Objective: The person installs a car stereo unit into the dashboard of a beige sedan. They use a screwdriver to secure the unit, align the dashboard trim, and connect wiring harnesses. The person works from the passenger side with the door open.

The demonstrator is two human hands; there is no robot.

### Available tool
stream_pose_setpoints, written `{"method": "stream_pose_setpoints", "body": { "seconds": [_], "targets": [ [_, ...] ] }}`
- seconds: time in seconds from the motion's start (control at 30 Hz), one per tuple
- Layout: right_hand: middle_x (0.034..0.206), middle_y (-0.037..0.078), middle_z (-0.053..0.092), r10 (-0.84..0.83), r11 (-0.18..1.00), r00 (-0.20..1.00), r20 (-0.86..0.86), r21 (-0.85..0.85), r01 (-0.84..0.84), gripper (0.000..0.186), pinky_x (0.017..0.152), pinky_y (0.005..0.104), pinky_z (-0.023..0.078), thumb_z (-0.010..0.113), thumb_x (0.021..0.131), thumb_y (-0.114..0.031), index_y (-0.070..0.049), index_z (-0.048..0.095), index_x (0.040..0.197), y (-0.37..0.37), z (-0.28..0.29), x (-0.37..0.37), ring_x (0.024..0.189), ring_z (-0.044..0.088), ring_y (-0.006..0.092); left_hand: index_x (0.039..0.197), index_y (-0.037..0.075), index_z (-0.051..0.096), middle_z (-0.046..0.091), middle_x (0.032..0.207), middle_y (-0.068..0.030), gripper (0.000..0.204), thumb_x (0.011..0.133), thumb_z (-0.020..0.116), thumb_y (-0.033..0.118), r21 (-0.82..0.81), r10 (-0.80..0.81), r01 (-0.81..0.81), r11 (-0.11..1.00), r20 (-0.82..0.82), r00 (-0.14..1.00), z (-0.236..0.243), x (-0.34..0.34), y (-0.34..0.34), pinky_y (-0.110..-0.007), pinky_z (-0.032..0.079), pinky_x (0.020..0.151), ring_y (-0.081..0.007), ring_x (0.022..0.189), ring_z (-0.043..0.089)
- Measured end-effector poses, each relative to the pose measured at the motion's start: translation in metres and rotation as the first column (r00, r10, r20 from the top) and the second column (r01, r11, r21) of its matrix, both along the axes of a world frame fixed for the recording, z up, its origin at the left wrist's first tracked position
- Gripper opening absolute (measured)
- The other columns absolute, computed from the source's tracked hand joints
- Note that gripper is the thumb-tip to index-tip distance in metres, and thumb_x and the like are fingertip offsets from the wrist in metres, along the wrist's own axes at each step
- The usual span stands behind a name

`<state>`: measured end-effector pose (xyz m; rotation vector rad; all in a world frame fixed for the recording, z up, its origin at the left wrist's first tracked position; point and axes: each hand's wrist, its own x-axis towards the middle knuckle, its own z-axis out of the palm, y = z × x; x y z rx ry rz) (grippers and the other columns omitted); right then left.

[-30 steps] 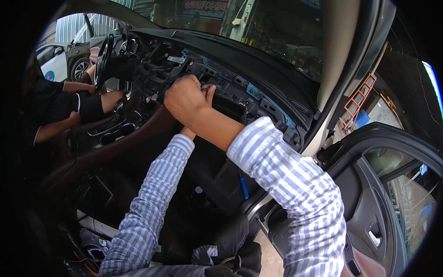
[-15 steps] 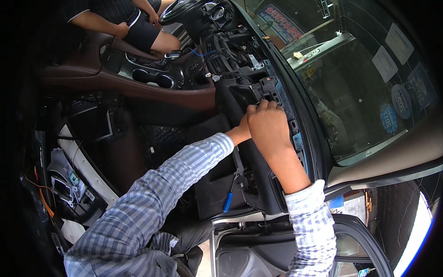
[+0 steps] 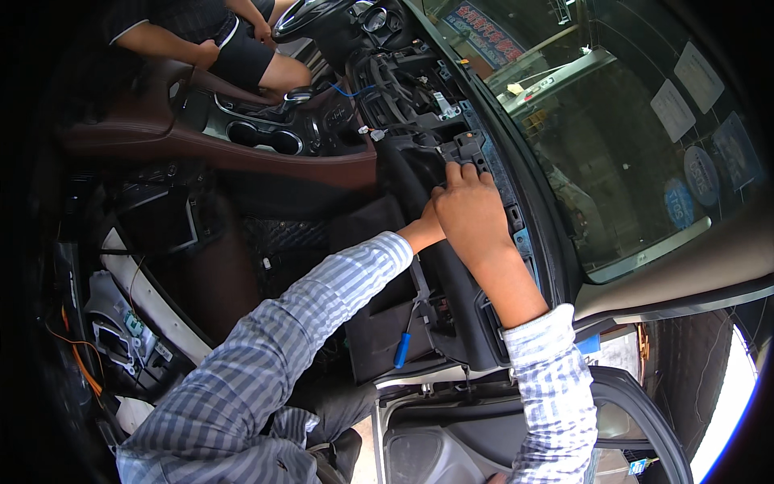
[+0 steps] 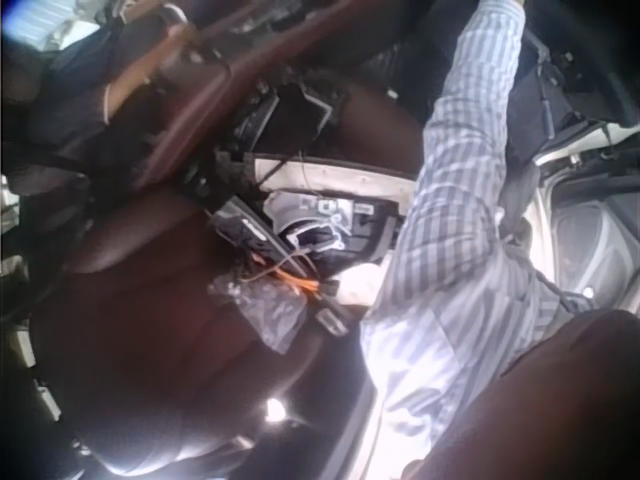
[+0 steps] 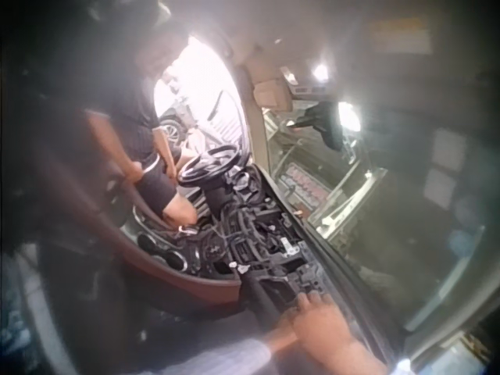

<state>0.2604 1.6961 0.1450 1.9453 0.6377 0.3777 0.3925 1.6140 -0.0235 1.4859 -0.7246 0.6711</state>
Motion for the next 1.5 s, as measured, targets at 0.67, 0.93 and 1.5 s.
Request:
{"method": "stream_pose_setpoints", "body": {
  "seconds": [0.67,0.93,1.5],
  "targets": [
    [0.087,0.012,0.070,-0.305,0.930,0.937,0.170,0.264,0.255,0.021,0.063,0.0359,0.055,0.070,0.081,-0.018,-0.005,0.062,0.094,0.005,-0.010,0.003,0.079,0.072,0.0265,0.108,0.006,0.066,0.071,0.098,-0.0236,0.036,0.092,0.060,0.038,-0.072,-0.156,0.142,0.987,-0.243,0.957,0.017,-0.024,0.022,-0.052,0.054,0.082,-0.0417,0.096,0.068],
    [0.096,0.012,0.064,-0.098,0.995,0.993,0.066,0.035,0.096,0.025,0.068,0.0330,0.055,0.069,0.079,-0.010,-0.007,0.065,0.103,-0.003,-0.012,-0.017,0.087,0.068,0.0260,0.112,0.007,0.064,0.071,0.107,-0.0200,0.040,0.091,0.062,0.041,0.044,-0.119,0.121,0.992,-0.047,0.992,-0.013,0.009,-0.015,-0.050,0.053,0.086,-0.0389,0.099,0.068],
    [0.101,0.009,0.065,-0.163,0.974,0.986,0.042,0.164,0.154,0.022,0.076,0.0300,0.051,0.069,0.082,-0.020,-0.008,0.073,0.100,-0.003,-0.006,-0.014,0.100,0.065,0.0235,0.124,0.009,0.058,0.067,0.117,-0.0185,0.043,0.094,0.060,0.039,0.137,-0.130,0.147,0.980,-0.126,0.983,0.004,-0.004,0.010,-0.047,0.054,0.087,-0.0360,0.108,0.065]
  ]
}}
